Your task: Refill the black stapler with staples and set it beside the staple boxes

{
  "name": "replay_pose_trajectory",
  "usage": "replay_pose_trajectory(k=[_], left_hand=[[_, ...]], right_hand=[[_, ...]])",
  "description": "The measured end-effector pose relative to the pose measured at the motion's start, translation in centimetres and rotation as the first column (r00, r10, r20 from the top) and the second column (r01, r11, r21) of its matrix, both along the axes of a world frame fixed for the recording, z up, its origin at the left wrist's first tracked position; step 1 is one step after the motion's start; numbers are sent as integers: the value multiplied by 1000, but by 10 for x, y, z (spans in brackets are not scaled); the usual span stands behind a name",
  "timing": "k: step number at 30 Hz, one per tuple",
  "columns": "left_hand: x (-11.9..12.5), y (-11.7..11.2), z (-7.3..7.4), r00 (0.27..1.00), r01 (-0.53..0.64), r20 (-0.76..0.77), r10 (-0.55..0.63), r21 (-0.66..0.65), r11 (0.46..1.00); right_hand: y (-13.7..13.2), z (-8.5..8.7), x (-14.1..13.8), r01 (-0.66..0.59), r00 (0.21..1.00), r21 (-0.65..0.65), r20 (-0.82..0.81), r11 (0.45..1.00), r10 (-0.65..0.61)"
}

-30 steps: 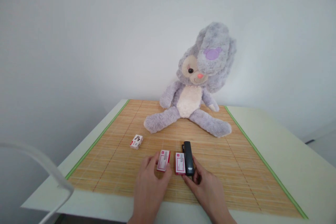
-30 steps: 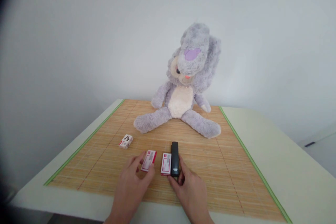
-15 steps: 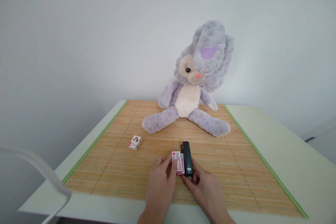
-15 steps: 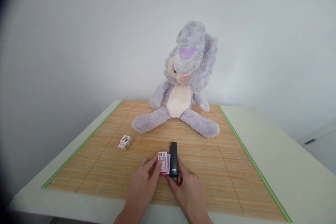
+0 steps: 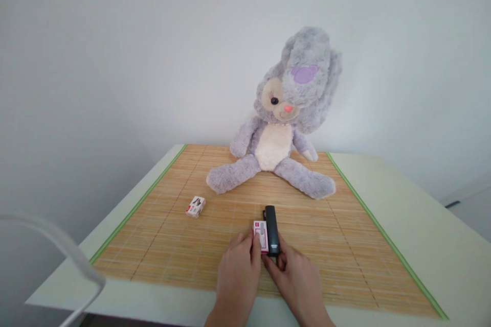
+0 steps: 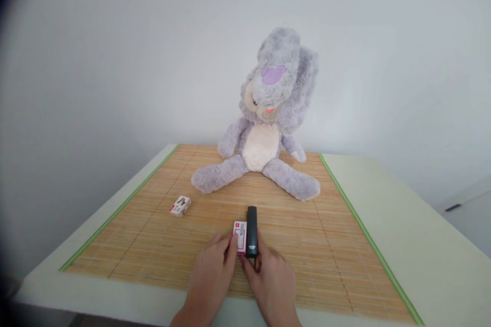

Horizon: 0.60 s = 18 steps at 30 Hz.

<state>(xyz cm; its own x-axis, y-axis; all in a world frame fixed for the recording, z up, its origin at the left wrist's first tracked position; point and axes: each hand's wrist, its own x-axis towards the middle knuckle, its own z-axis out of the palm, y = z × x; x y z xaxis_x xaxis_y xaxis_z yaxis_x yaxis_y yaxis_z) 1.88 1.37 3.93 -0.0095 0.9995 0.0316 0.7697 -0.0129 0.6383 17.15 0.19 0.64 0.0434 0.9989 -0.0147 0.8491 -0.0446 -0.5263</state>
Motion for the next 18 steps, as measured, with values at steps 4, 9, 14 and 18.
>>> replay_pose_trajectory(k=[4, 9, 14, 18], left_hand=[[1, 1, -1, 1000, -9, 20, 10, -3, 1000], [-1, 4, -5, 993, -38, 111, 39, -12, 999], [-1, 4, -5, 981, -52, 188, 51, -3, 999], [-9, 3, -2, 971, -22, 237, 19, 9, 1000]], right_hand=[[-1, 2, -3, 5, 1000, 11, -16, 1000, -5], [-2, 3, -4, 4, 1000, 20, -9, 1000, -4], [-2, 2, -3, 7, 1000, 24, -5, 1000, -7], [-2, 2, -2, 3, 1000, 15, -19, 1000, -3]])
